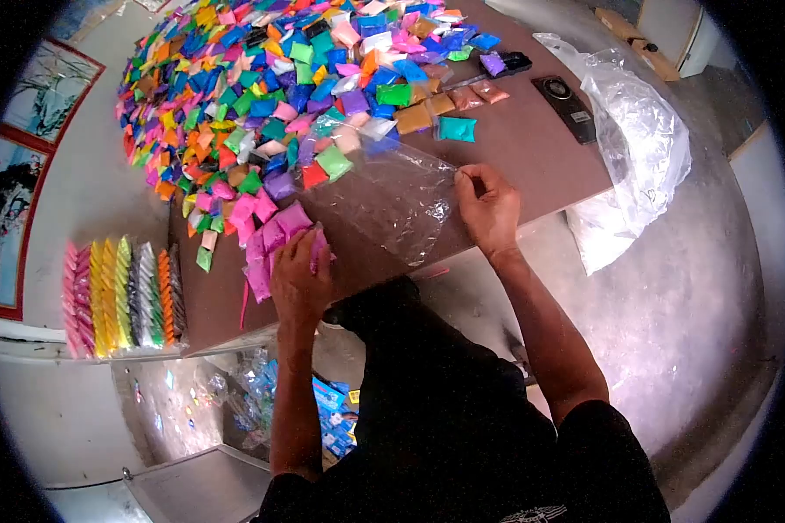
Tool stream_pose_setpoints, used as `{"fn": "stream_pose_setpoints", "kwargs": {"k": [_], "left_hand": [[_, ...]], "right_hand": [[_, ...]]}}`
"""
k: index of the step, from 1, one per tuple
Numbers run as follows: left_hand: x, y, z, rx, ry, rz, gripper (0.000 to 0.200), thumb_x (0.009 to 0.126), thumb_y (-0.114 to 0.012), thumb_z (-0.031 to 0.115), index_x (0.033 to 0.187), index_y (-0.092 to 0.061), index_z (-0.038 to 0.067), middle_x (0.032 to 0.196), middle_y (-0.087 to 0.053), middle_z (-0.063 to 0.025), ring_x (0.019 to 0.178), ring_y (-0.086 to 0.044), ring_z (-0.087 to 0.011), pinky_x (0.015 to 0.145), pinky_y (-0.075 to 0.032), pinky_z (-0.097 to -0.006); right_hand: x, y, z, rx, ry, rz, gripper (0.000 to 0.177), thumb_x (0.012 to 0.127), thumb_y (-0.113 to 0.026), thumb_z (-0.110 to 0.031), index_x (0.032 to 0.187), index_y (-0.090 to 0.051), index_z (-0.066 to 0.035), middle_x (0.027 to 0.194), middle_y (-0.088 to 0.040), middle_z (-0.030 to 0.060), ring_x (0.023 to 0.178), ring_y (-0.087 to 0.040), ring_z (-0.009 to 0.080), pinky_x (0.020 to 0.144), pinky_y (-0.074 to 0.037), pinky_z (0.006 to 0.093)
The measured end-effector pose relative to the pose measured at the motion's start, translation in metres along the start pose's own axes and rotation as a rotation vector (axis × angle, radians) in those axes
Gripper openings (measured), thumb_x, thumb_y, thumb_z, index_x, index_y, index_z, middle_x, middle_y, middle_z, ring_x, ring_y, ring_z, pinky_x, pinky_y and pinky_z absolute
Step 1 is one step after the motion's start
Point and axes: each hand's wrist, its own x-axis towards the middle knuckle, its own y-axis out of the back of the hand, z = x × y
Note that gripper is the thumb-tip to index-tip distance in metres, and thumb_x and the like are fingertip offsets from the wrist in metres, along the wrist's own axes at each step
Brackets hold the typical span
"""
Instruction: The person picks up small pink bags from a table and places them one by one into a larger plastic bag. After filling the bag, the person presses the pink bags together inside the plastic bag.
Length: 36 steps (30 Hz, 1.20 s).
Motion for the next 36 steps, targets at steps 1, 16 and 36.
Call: {"fn": "stream_pose_setpoints", "kwargs": {"k": [1, 16, 36], "left_hand": [[0.004, 0.001, -0.008, 0.006, -0.01, 0.006, 0.04, 0.097, -0.072, 0.025, 0.133, -0.068, 0.007, 0.136, -0.068, -0.0165, 0.116, -0.068, -0.038, 0.1, -0.054, -0.0482], [0.026, 0.016, -0.025, -0.103, -0.021, -0.306, 0.047, 0.087, -0.075, 0.019, 0.129, -0.067, 0.0, 0.125, -0.068, -0.0246, 0.116, -0.065, -0.045, 0.098, -0.054, -0.0498], [0.057, -0.053, 0.07, -1.143, 0.486, -0.269, 0.026, 0.09, -0.086, 0.014, 0.104, -0.07, -0.001, 0.085, -0.071, -0.0031, 0.071, -0.064, -0.008, 0.063, -0.052, -0.0251]], "right_hand": [[0.0, -0.001, -0.002, 0.009, 0.004, 0.009, 0.01, 0.097, -0.075, -0.013, 0.101, -0.077, -0.004, 0.081, -0.074, 0.0025, 0.074, -0.066, 0.0081, 0.072, -0.055, 0.0274], [-0.003, -0.001, -0.015, -0.21, 0.123, 0.051, 0.012, 0.096, -0.074, -0.018, 0.099, -0.077, -0.007, 0.081, -0.074, 0.0171, 0.072, -0.076, 0.0266, 0.067, -0.058, 0.0367], [-0.005, -0.002, -0.028, -0.305, 0.11, -0.027, 0.011, 0.097, -0.072, -0.018, 0.098, -0.077, -0.008, 0.09, -0.076, 0.0156, 0.081, -0.075, 0.0379, 0.071, -0.059, 0.0435]]}}
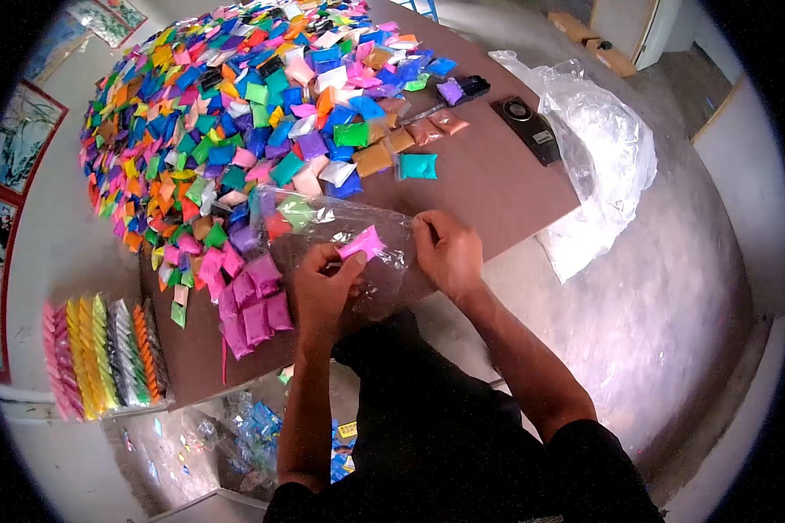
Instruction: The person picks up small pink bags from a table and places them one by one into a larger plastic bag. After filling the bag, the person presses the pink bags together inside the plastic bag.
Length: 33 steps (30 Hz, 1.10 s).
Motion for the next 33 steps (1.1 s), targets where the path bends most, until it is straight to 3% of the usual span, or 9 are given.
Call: {"fn": "stream_pose_setpoints", "kwargs": {"k": [5, 10, 13, 16, 18, 22, 27, 32, 33], "left_hand": [[0.0, -0.016, -0.009, -0.052, -0.046, -0.1, 0.022, 0.092, -0.082, 0.011, 0.108, -0.072, -0.001, 0.089, -0.075, -0.0072, 0.075, -0.07, -0.011, 0.066, -0.055, -0.0282], [0.002, -0.015, -0.016, 0.324, -0.39, 0.048, 0.024, 0.092, -0.082, 0.011, 0.112, -0.074, 0.002, 0.092, -0.075, -0.007, 0.078, -0.07, -0.0124, 0.07, -0.055, -0.0305], [-0.004, -0.017, -0.013, 0.361, -0.356, 0.016, 0.024, 0.093, -0.081, 0.011, 0.114, -0.075, 0.002, 0.094, -0.076, -0.0101, 0.081, -0.071, -0.0158, 0.074, -0.057, -0.0328], [-0.007, -0.02, -0.015, 0.336, -0.312, -0.017, 0.024, 0.09, -0.083, 0.014, 0.111, -0.075, 0.005, 0.103, -0.076, -0.0143, 0.087, -0.076, -0.0299, 0.078, -0.059, -0.0381], [-0.004, -0.021, -0.025, 0.364, -0.396, -0.004, 0.024, 0.09, -0.082, 0.014, 0.111, -0.075, 0.005, 0.104, -0.076, -0.0149, 0.089, -0.075, -0.0319, 0.079, -0.059, -0.039], [-0.004, -0.023, -0.035, 0.323, -0.422, 0.032, 0.022, 0.091, -0.08, 0.01, 0.112, -0.074, 0.006, 0.106, -0.076, -0.0162, 0.091, -0.074, -0.0368, 0.081, -0.059, -0.0416], [-0.006, -0.022, -0.029, 0.29, -0.394, 0.012, 0.023, 0.089, -0.08, 0.007, 0.112, -0.074, 0.005, 0.105, -0.075, -0.0169, 0.092, -0.074, -0.0371, 0.081, -0.059, -0.0414], [-0.003, -0.02, -0.034, 0.311, -0.448, 0.007, 0.024, 0.09, -0.079, 0.006, 0.113, -0.073, 0.005, 0.103, -0.075, -0.0169, 0.091, -0.074, -0.0364, 0.08, -0.059, -0.0407], [-0.002, -0.019, -0.035, 0.325, -0.476, 0.008, 0.025, 0.091, -0.08, 0.007, 0.116, -0.074, 0.004, 0.103, -0.076, -0.0145, 0.087, -0.074, -0.0272, 0.077, -0.058, -0.0363]], "right_hand": [[0.0, 0.0, 0.001, 0.022, -0.013, -0.027, 0.01, 0.097, -0.073, -0.016, 0.101, -0.077, -0.008, 0.091, -0.076, 0.0155, 0.081, -0.075, 0.0377, 0.071, -0.06, 0.0421], [0.002, -0.001, 0.0, 0.066, -0.035, -0.014, 0.014, 0.096, -0.075, -0.016, 0.107, -0.077, -0.007, 0.092, -0.077, 0.0165, 0.076, -0.075, 0.0355, 0.07, -0.059, 0.041], [-0.002, 0.001, -0.009, 0.132, -0.031, 0.081, 0.025, 0.091, -0.08, -0.018, 0.112, -0.076, -0.006, 0.1, -0.075, 0.0159, 0.084, -0.074, 0.0332, 0.074, -0.059, 0.0387], [-0.002, 0.012, -0.016, -0.048, 0.117, 0.037, 0.035, 0.085, -0.086, -0.023, 0.114, -0.075, -0.007, 0.108, -0.071, 0.0139, 0.095, -0.072, 0.0321, 0.078, -0.06, 0.0385], [-0.004, 0.015, -0.012, -0.125, 0.44, -0.095, 0.036, 0.08, -0.088, -0.024, 0.111, -0.075, -0.01, 0.108, -0.067, 0.0124, 0.1, -0.07, 0.0327, 0.081, -0.06, 0.0401], [-0.012, 0.009, -0.018, -0.153, 0.449, -0.152, 0.035, 0.076, -0.089, -0.015, 0.107, -0.075, -0.008, 0.109, -0.068, 0.0166, 0.096, -0.071, 0.035, 0.08, -0.06, 0.0407], [-0.022, -0.004, -0.009, -0.089, 0.265, -0.078, 0.035, 0.074, -0.089, -0.016, 0.106, -0.075, -0.009, 0.11, -0.071, 0.0153, 0.097, -0.072, 0.0356, 0.082, -0.061, 0.0428], [-0.016, 0.006, -0.028, -0.165, 0.319, -0.083, 0.032, 0.076, -0.087, -0.013, 0.105, -0.075, -0.008, 0.108, -0.071, 0.0154, 0.096, -0.072, 0.0348, 0.081, -0.061, 0.0423], [-0.016, 0.006, -0.029, -0.178, 0.316, -0.089, 0.031, 0.076, -0.086, -0.012, 0.105, -0.075, -0.008, 0.107, -0.071, 0.0153, 0.095, -0.072, 0.0344, 0.08, -0.061, 0.0422]]}}
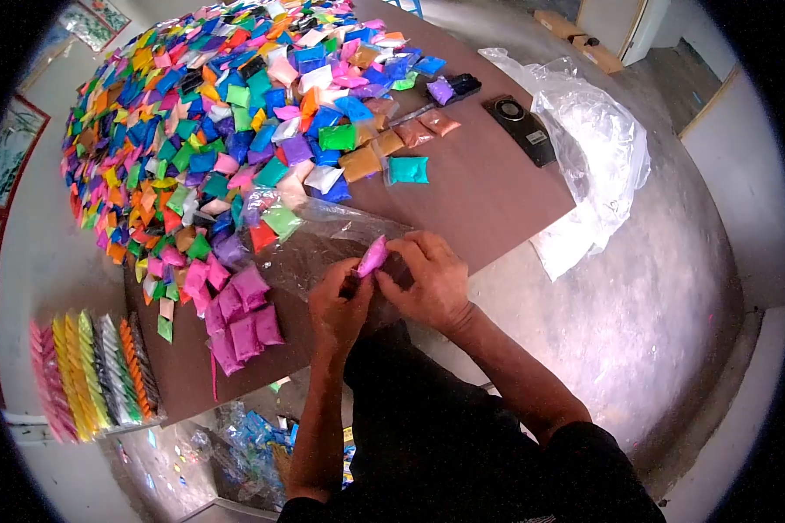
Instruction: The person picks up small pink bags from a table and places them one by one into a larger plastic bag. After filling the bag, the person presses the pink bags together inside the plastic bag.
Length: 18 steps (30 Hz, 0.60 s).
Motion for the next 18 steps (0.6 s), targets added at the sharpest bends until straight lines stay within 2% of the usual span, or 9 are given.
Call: {"fn": "stream_pose_setpoints", "kwargs": {"k": [1, 3, 7, 9, 11, 12, 17, 18], "left_hand": [[0.0, 0.0, -0.001, 0.015, -0.025, 0.003, 0.027, 0.092, -0.081, 0.007, 0.118, -0.075, 0.004, 0.103, -0.077, -0.0121, 0.083, -0.074, -0.0179, 0.074, -0.058, -0.0319], [0.0, 0.0, -0.001, 0.022, -0.015, -0.003, 0.027, 0.092, -0.081, 0.007, 0.119, -0.075, 0.004, 0.103, -0.077, -0.0118, 0.083, -0.074, -0.0177, 0.074, -0.058, -0.0318], [-0.003, -0.001, -0.002, 0.02, 0.041, -0.023, 0.028, 0.093, -0.081, 0.008, 0.119, -0.075, 0.004, 0.103, -0.076, -0.0109, 0.083, -0.073, -0.0173, 0.073, -0.058, -0.0317], [-0.001, -0.002, -0.001, 0.014, 0.057, -0.014, 0.028, 0.093, -0.081, 0.008, 0.12, -0.075, 0.004, 0.102, -0.076, -0.0102, 0.082, -0.073, -0.0171, 0.073, -0.057, -0.0317], [0.002, -0.001, 0.0, 0.008, 0.069, -0.004, 0.028, 0.093, -0.081, 0.008, 0.12, -0.075, 0.005, 0.102, -0.076, -0.0096, 0.081, -0.073, -0.017, 0.073, -0.057, -0.0317], [0.003, 0.0, 0.001, 0.012, 0.072, -0.026, 0.027, 0.093, -0.08, 0.008, 0.119, -0.075, 0.005, 0.102, -0.076, -0.0101, 0.08, -0.073, -0.0179, 0.072, -0.057, -0.0319], [0.013, -0.003, 0.024, 0.145, -0.002, -0.102, 0.025, 0.094, -0.077, 0.006, 0.119, -0.074, 0.005, 0.105, -0.076, -0.0125, 0.082, -0.073, -0.0247, 0.074, -0.058, -0.0349], [0.015, -0.007, 0.026, 0.118, -0.037, -0.076, 0.023, 0.094, -0.074, 0.006, 0.117, -0.074, 0.007, 0.103, -0.075, -0.0146, 0.088, -0.073, -0.0317, 0.076, -0.058, -0.0394]], "right_hand": [[-0.001, -0.001, 0.002, 0.001, -0.001, -0.003, 0.031, 0.076, -0.086, -0.012, 0.105, -0.075, -0.008, 0.107, -0.071, 0.0153, 0.095, -0.072, 0.0344, 0.08, -0.061, 0.0422], [-0.006, -0.006, 0.008, -0.012, -0.008, -0.009, 0.029, 0.079, -0.083, -0.012, 0.107, -0.074, -0.01, 0.104, -0.07, 0.0101, 0.094, -0.072, 0.0322, 0.078, -0.06, 0.0408], [-0.01, -0.011, 0.017, 0.065, 0.04, 0.071, 0.025, 0.08, -0.083, -0.01, 0.103, -0.074, -0.01, 0.099, -0.072, 0.0094, 0.09, -0.072, 0.0318, 0.077, -0.06, 0.0411], [-0.01, -0.009, 0.015, 0.107, 0.081, 0.124, 0.022, 0.078, -0.082, 0.004, 0.097, -0.075, -0.005, 0.093, -0.072, 0.0134, 0.082, -0.072, 0.0312, 0.072, -0.058, 0.0387], [-0.01, -0.01, 0.018, 0.134, 0.088, 0.129, 0.021, 0.08, -0.082, -0.001, 0.098, -0.075, -0.007, 0.095, -0.073, 0.0118, 0.083, -0.073, 0.0309, 0.073, -0.059, 0.0393], [-0.01, -0.01, 0.02, 0.161, 0.1, 0.135, 0.02, 0.082, -0.082, -0.006, 0.1, -0.075, -0.01, 0.097, -0.074, 0.0102, 0.083, -0.073, 0.0306, 0.074, -0.06, 0.0399], [-0.011, -0.008, 0.023, 0.206, 0.124, 0.092, 0.02, 0.082, -0.082, -0.004, 0.101, -0.075, -0.008, 0.095, -0.074, 0.0103, 0.082, -0.073, 0.03, 0.073, -0.06, 0.0388], [-0.011, -0.007, 0.024, 0.233, 0.127, 0.078, 0.02, 0.082, -0.082, -0.004, 0.101, -0.075, -0.008, 0.095, -0.074, 0.0104, 0.082, -0.073, 0.03, 0.072, -0.061, 0.0388]]}}
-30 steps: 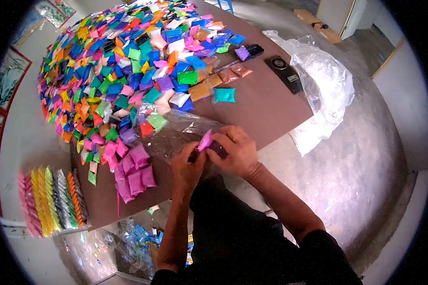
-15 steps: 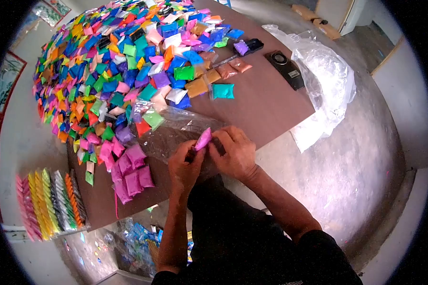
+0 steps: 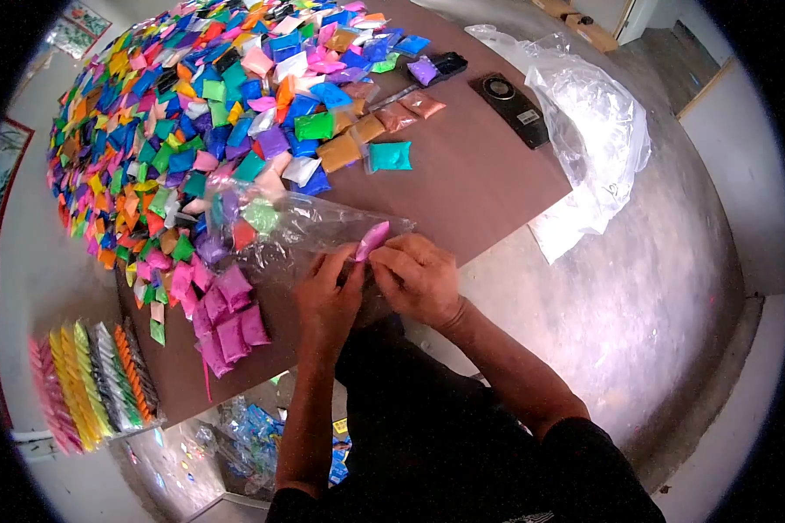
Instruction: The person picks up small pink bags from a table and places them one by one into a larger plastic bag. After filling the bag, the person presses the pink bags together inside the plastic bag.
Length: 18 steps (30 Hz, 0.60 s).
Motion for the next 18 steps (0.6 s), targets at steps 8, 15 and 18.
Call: {"fn": "stream_pose_setpoints", "kwargs": {"k": [8, 15, 18], "left_hand": [[0.006, -0.009, -0.003, -0.002, -0.059, -0.054, 0.023, 0.094, -0.073, 0.004, 0.117, -0.074, 0.005, 0.106, -0.076, -0.0162, 0.096, -0.075, -0.0362, 0.084, -0.059, -0.0421], [0.007, -0.007, 0.004, 0.022, -0.02, -0.098, 0.023, 0.093, -0.075, 0.007, 0.116, -0.075, 0.007, 0.106, -0.076, -0.0162, 0.097, -0.075, -0.0357, 0.083, -0.06, -0.0415], [0.006, -0.005, 0.001, 0.056, -0.023, -0.087, 0.022, 0.094, -0.076, 0.01, 0.116, -0.075, 0.007, 0.105, -0.075, -0.016, 0.095, -0.075, -0.0361, 0.082, -0.06, -0.0419]], "right_hand": [[0.0, 0.001, 0.0, 0.05, -0.023, 0.027, 0.018, 0.082, -0.081, -0.002, 0.099, -0.076, -0.006, 0.094, -0.073, 0.0112, 0.082, -0.073, 0.0311, 0.073, -0.061, 0.0391], [0.003, 0.009, -0.003, 0.006, -0.054, 0.119, 0.014, 0.087, -0.078, -0.002, 0.101, -0.076, -0.005, 0.104, -0.072, 0.0151, 0.093, -0.072, 0.0304, 0.079, -0.059, 0.0389], [0.003, 0.012, 0.007, -0.063, -0.179, 0.11, 0.018, 0.09, -0.077, -0.003, 0.109, -0.075, -0.003, 0.117, -0.069, 0.0188, 0.108, -0.069, 0.0335, 0.093, -0.057, 0.0426]]}}
